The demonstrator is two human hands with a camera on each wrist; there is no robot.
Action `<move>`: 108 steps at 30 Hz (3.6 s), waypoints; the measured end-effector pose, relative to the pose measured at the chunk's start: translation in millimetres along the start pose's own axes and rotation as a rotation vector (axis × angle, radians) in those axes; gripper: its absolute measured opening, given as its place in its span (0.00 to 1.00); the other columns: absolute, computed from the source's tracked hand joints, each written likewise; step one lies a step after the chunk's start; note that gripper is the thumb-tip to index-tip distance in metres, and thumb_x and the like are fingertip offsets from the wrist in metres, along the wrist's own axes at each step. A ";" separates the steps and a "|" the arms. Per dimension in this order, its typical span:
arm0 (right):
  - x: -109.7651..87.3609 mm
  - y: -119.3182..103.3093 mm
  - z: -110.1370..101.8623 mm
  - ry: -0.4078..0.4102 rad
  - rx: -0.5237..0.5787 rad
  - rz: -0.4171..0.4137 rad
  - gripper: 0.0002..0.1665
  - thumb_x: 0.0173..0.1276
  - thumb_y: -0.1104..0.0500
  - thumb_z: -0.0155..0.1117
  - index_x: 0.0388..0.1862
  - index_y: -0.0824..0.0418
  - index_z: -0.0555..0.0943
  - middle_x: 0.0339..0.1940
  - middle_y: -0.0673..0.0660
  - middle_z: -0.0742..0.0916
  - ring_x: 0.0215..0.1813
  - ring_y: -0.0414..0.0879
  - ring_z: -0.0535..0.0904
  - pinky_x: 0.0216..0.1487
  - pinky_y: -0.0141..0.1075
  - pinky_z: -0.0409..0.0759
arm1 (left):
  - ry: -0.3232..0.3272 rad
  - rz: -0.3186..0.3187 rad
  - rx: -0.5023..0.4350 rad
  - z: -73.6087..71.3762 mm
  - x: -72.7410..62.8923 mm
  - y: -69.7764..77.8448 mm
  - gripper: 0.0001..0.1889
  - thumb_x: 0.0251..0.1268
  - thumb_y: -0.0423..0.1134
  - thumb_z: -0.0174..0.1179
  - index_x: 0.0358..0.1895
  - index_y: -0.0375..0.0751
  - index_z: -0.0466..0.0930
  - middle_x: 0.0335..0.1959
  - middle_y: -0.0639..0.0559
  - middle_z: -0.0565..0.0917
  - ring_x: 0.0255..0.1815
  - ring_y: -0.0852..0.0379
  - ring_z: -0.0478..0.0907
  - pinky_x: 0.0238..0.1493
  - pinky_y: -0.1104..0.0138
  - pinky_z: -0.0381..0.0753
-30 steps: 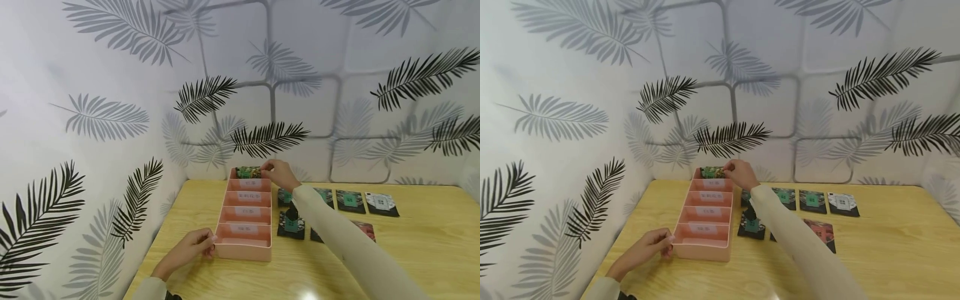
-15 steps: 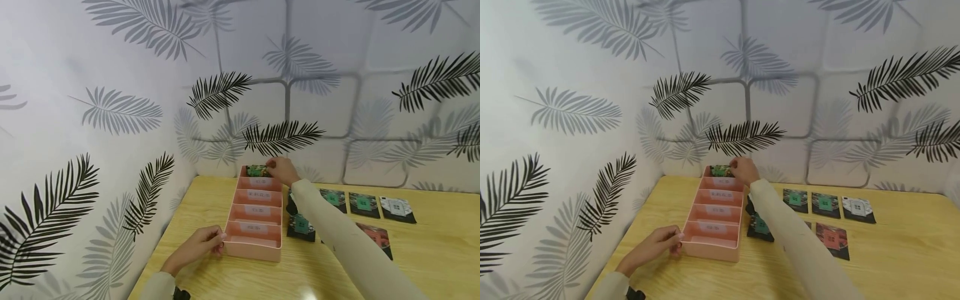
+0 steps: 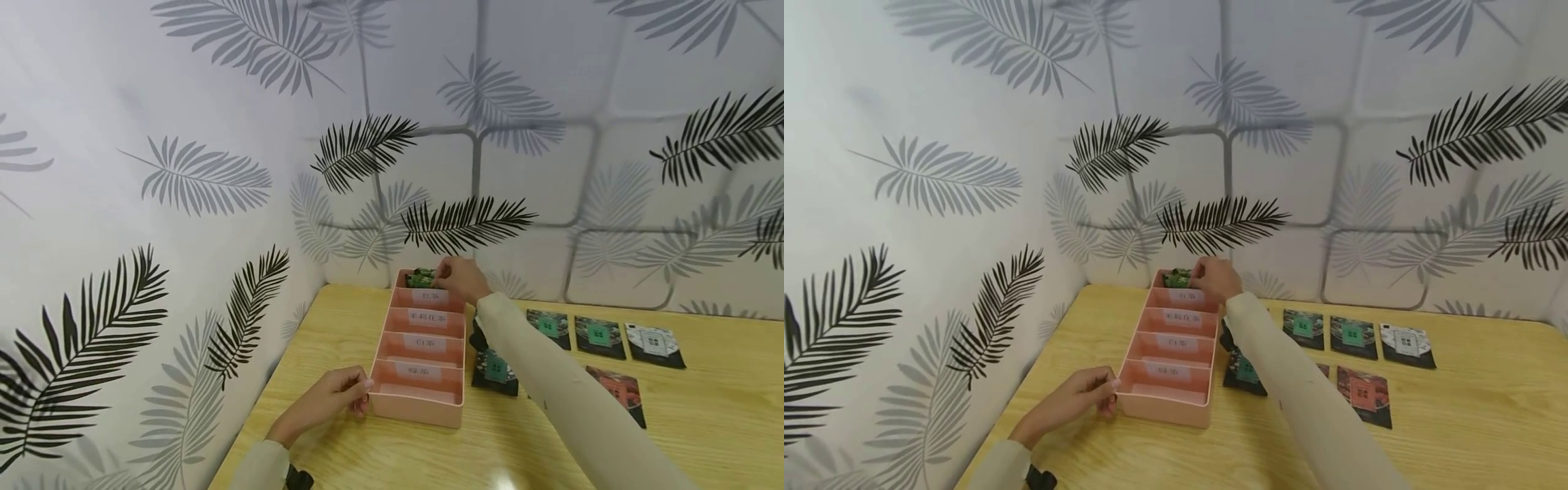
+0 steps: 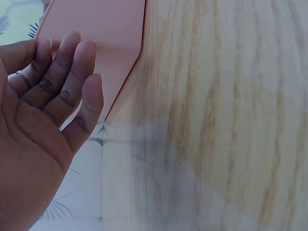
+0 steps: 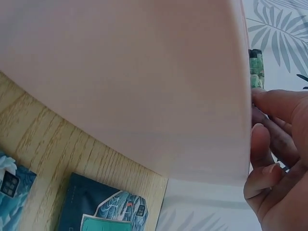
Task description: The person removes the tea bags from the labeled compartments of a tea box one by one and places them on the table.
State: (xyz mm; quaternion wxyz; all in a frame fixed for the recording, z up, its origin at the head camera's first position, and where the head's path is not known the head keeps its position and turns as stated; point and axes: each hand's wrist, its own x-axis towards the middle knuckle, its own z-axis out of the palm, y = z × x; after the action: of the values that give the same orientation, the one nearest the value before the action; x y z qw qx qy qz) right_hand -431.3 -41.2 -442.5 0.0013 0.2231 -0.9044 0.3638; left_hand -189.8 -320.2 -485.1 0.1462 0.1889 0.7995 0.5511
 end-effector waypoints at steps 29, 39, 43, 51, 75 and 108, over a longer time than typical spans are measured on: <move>-17.6 -8.6 -33.6 0.234 -0.050 -0.188 0.11 0.78 0.58 0.63 0.51 0.60 0.88 0.44 0.56 0.90 0.30 0.46 0.81 0.40 0.47 0.82 | -0.014 0.015 0.001 4.5 4.5 2.7 0.18 0.85 0.45 0.49 0.41 0.32 0.76 0.37 0.32 0.83 0.33 0.50 0.82 0.40 0.51 0.87; -32.1 -12.8 -51.8 0.230 -0.011 -0.193 0.11 0.80 0.56 0.61 0.51 0.61 0.86 0.42 0.55 0.89 0.35 0.47 0.81 0.40 0.47 0.80 | -0.018 0.033 0.006 3.7 2.9 0.4 0.17 0.85 0.44 0.48 0.42 0.31 0.77 0.37 0.32 0.83 0.33 0.51 0.83 0.40 0.50 0.87; -38.8 -9.5 -58.3 0.224 -0.011 -0.213 0.11 0.80 0.56 0.61 0.51 0.59 0.86 0.42 0.55 0.89 0.35 0.47 0.82 0.40 0.46 0.81 | -0.023 0.042 0.016 2.1 3.7 0.8 0.16 0.86 0.44 0.48 0.44 0.32 0.77 0.38 0.31 0.82 0.34 0.47 0.84 0.40 0.50 0.87; -50.8 3.0 -67.3 0.218 -0.029 -0.223 0.10 0.80 0.56 0.62 0.50 0.58 0.86 0.39 0.54 0.89 0.37 0.47 0.83 0.43 0.47 0.81 | -0.025 0.047 0.024 3.9 3.9 0.3 0.16 0.86 0.43 0.48 0.43 0.32 0.77 0.37 0.30 0.83 0.34 0.40 0.83 0.39 0.51 0.87; -105.2 37.3 -104.9 0.230 -0.030 -0.223 0.10 0.79 0.58 0.63 0.50 0.60 0.86 0.39 0.54 0.89 0.28 0.46 0.77 0.31 0.43 0.74 | -0.019 0.044 0.034 6.3 3.9 2.5 0.18 0.85 0.43 0.49 0.42 0.29 0.76 0.37 0.29 0.83 0.32 0.52 0.83 0.38 0.50 0.87; -181.0 105.2 -143.7 0.258 -0.109 -0.109 0.10 0.80 0.55 0.61 0.50 0.59 0.85 0.30 0.51 0.86 0.20 0.44 0.69 0.24 0.38 0.68 | -0.011 0.036 0.047 8.3 5.6 3.1 0.17 0.85 0.44 0.49 0.42 0.31 0.77 0.36 0.31 0.83 0.31 0.46 0.83 0.37 0.50 0.87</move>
State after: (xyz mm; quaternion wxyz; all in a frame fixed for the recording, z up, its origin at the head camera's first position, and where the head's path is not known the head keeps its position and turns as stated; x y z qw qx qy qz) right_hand -333.8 193.2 -435.8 0.1495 0.2229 -0.9016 0.3394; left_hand -190.7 -309.8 -485.3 0.1362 0.2095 0.8080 0.5336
